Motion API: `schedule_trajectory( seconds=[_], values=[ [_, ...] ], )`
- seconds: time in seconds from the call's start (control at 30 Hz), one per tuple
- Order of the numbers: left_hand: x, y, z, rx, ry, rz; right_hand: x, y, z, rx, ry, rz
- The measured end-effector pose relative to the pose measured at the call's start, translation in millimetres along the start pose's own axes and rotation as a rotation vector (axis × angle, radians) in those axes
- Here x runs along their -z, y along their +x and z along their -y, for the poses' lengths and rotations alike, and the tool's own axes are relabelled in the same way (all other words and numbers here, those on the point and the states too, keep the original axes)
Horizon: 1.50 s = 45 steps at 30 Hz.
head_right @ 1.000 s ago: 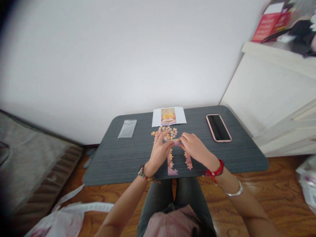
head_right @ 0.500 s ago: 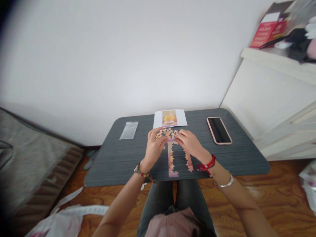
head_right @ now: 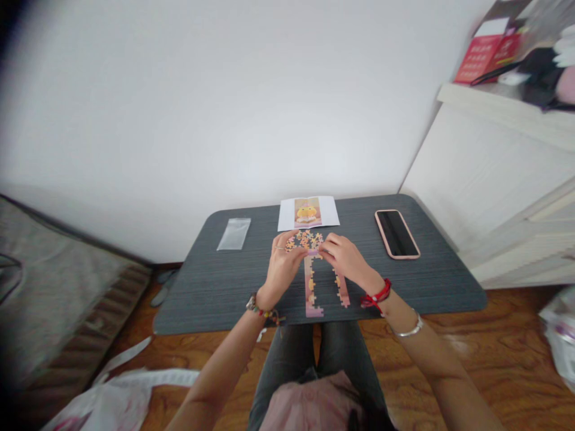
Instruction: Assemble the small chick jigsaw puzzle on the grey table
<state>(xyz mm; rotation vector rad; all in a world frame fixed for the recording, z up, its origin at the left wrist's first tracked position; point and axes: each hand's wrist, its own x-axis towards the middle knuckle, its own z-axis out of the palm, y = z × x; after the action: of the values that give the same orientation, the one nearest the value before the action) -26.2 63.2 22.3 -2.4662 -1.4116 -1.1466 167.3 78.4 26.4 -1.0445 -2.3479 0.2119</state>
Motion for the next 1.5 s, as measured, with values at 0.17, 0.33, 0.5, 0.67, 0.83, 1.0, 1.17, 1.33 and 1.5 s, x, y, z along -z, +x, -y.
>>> schedule_trajectory(
  seconds=[0.17, 0.33, 0.5, 0.67, 0.83, 1.0, 1.17, 1.33, 1.5],
  values=[
    [7.7, -7.1, -7.9, -0.017, -0.01, -0.006, 2.3, -8.5, 7.6, 0.019, -0.002, -0.041],
    [15.6, -35.1, -27.0, 0.001, -0.067, 0.065, 1.3, -39.9, 22.7, 0.031, -0.019, 0.041],
    [12.9, -66.1, -47.6, 0.05, -0.107, 0.138, -8.9, -78.6, 34.8, 0.009, -0.043, 0.065],
    [6.9, -82.7, -56.9, 0.081, -0.148, 0.197, -14.8, -95.8, 39.4, -0.028, -0.056, 0.145],
    [6.3, -91.9, -56.6, 0.108, -0.129, 0.225, -18.8, -103.5, 41.6, -0.039, -0.091, 0.18],
    [5.2, -97.6, -58.2, 0.101, -0.117, 0.241, -21.8, -107.2, 42.7, -0.05, -0.104, 0.176],
    [2.7, -99.2, -60.3, 0.101, -0.125, 0.252, -20.5, -105.7, 41.4, -0.049, -0.124, 0.233],
    [2.8, -99.3, -60.2, 0.095, -0.143, 0.265, -18.1, -103.4, 41.5, -0.055, -0.144, 0.283],
    [3.0, -99.5, -59.9, 0.055, -0.118, 0.275, -16.5, -101.6, 43.1, -0.047, -0.152, 0.288]
  ],
)
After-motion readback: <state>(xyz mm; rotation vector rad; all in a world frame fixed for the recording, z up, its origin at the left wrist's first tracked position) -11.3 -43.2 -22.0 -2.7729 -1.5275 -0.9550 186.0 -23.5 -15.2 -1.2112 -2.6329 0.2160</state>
